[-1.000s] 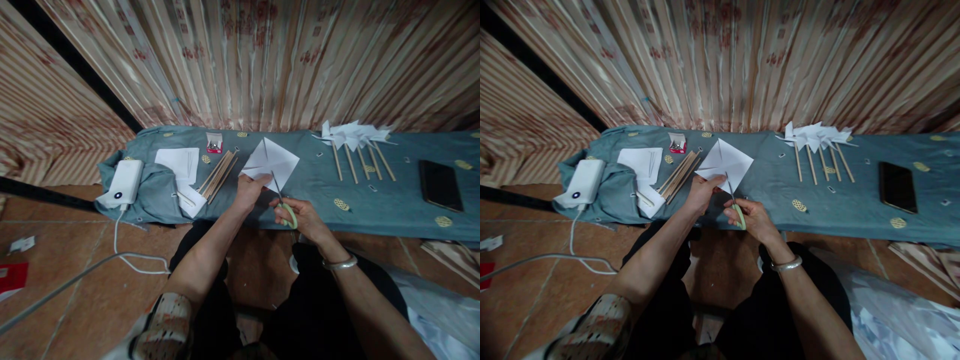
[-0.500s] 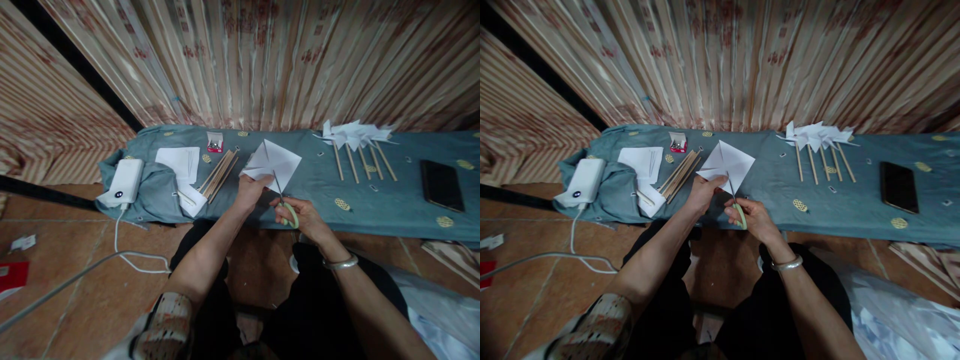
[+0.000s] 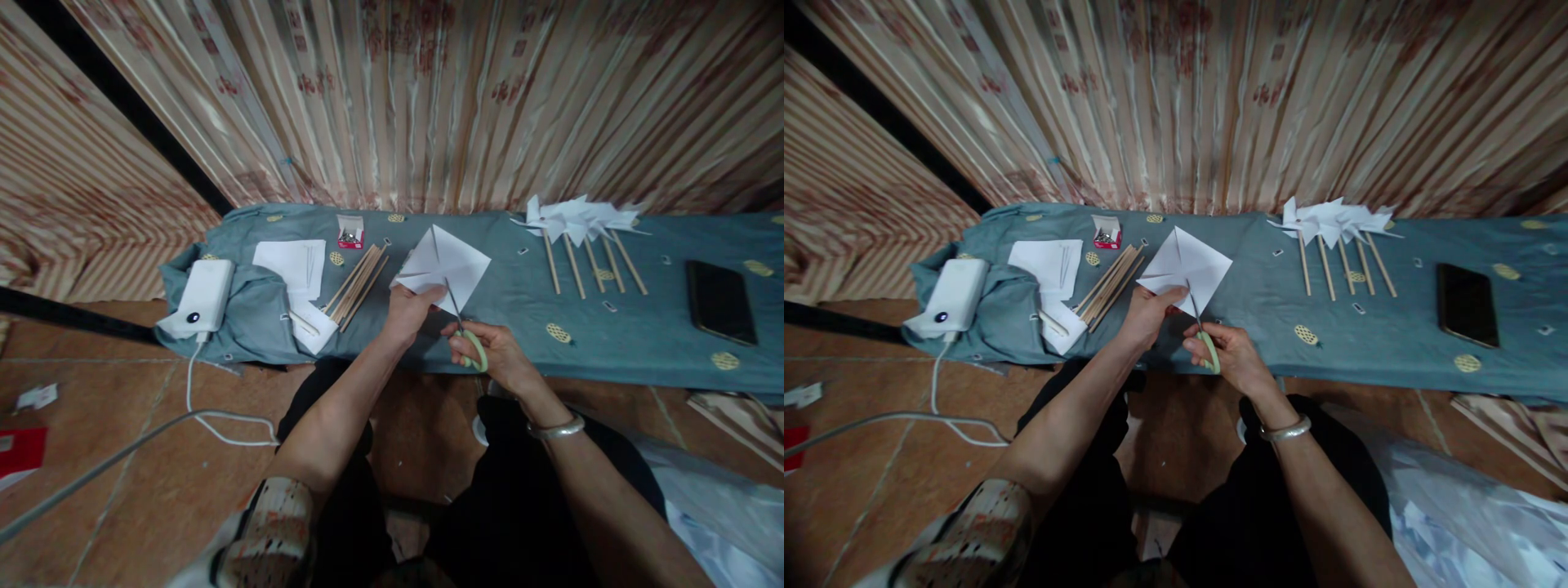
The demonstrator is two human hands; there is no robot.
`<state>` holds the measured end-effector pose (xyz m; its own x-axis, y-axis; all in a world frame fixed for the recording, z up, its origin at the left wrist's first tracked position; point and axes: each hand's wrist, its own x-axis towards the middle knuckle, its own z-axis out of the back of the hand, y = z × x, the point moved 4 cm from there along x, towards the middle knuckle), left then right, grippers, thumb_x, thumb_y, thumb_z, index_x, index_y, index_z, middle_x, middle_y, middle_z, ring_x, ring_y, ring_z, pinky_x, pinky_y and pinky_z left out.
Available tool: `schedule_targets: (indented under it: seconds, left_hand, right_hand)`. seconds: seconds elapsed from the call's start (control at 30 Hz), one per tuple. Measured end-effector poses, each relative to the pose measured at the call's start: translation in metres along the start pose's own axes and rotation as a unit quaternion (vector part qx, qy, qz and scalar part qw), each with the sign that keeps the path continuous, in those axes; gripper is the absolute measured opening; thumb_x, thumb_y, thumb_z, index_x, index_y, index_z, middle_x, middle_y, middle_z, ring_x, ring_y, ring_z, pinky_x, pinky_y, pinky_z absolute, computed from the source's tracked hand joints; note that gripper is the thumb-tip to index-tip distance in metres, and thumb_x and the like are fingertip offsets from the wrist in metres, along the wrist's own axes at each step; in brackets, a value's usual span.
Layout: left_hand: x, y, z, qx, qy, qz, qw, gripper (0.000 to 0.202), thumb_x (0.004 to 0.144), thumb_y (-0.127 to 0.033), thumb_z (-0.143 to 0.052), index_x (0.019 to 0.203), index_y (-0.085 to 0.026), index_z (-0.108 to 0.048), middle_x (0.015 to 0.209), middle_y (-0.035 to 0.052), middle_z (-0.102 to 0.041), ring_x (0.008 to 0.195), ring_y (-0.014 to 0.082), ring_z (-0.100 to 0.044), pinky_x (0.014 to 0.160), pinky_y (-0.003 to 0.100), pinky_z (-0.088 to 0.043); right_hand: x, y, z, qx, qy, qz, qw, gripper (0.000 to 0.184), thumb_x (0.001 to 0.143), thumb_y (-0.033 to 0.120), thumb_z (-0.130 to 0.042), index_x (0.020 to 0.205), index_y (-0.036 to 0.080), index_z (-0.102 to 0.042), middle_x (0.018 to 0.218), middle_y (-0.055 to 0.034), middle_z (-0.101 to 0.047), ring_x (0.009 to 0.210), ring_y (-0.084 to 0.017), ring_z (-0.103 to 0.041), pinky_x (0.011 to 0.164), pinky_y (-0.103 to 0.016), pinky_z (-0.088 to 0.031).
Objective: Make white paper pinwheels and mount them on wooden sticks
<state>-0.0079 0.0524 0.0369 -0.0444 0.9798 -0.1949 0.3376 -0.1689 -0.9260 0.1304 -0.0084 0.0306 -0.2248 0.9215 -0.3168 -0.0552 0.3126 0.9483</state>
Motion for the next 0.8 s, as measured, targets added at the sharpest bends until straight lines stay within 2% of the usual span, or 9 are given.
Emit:
schedule_targets:
  seconds: [0.5,0.8]
  left_hand:
    - [-0.0004,0.0004,0.0006,-0.008,-0.003,0.000,1.000,0.021,0.055,-0.023,-0.075,0.073,-0.016,-0.067,0.068,-0.0001,-0.066,0.061,0.0127,-0.059,0.053,0.023,-0.046]
    - [0.0005,0.0003,0.0001,-0.008,-0.001,-0.002,1.000,0.021,0.054,-0.024,-0.074,0.072,-0.016,-0.066,0.068,-0.0002,-0.066,0.061,0.0130,-0.058,0.053,0.023,-0.046]
  right_hand:
    - [0.0011,-0.0001,-0.0007,0.008,-0.010,-0.011,1.000,0.051,0.051,0.059,-0.086,0.078,0.019,-0.070,0.057,0.0034,-0.058,0.052,-0.009,-0.052,0.048,-0.022,-0.042]
    - [-0.0003,0.0023,-0.0027,-0.005,-0.001,-0.011,1.000,0.050,0.053,0.058,-0.086,0.079,0.019,-0.070,0.057,0.0033,-0.060,0.052,-0.009,-0.053,0.049,-0.023,-0.043]
